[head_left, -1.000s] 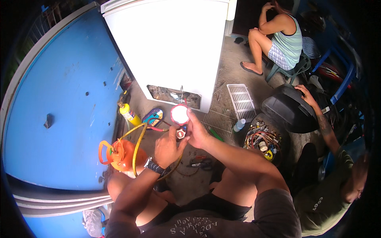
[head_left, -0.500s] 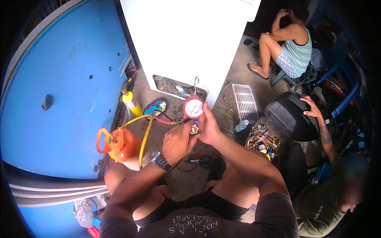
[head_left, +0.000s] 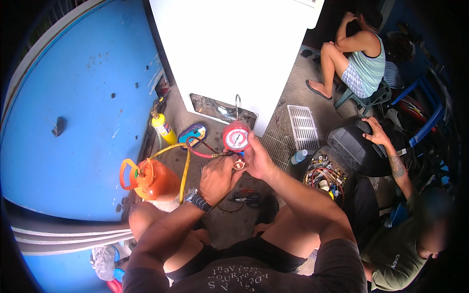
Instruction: The person uses a torch to heat a connection on a refrigerator, then connects a pressure gauge to the service ports and monitors the readings. They handle a bottle of fluid and apply it to the connections to check for leaks.
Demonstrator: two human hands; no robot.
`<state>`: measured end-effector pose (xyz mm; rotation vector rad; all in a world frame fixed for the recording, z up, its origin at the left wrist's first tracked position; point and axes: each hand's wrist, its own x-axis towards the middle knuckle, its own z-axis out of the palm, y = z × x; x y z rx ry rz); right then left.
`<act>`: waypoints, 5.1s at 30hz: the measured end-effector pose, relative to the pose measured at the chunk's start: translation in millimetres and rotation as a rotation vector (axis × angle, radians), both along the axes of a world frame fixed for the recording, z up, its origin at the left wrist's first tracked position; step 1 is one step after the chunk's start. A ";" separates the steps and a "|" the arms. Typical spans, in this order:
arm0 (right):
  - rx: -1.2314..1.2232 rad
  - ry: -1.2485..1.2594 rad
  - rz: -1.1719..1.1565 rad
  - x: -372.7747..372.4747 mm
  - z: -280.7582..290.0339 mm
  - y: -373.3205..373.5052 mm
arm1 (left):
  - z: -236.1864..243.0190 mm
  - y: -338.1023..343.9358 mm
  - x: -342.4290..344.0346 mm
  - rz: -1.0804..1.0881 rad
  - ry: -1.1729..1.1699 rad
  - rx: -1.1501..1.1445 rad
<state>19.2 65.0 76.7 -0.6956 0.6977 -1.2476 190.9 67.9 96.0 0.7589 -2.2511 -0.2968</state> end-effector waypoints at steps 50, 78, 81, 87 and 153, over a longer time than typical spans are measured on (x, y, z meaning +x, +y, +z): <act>0.145 1.807 -0.094 -90.0 -237.1 -193.2 | -1.0 -2.9 35.8 0.188 0.933 1.141; 0.514 1.917 -0.163 -100.2 -263.0 -225.7 | 11.7 -6.3 41.0 0.141 0.985 1.255; 0.509 1.786 -0.041 -76.9 -249.7 -228.1 | 9.3 -5.3 48.4 0.186 0.983 1.236; 0.438 2.140 -0.140 -129.8 -295.9 -226.5 | 13.9 -7.7 30.4 0.151 0.981 1.336; 0.059 0.356 -0.291 32.2 -7.0 -28.3 | 5.6 -21.7 0.5 0.161 -0.405 0.046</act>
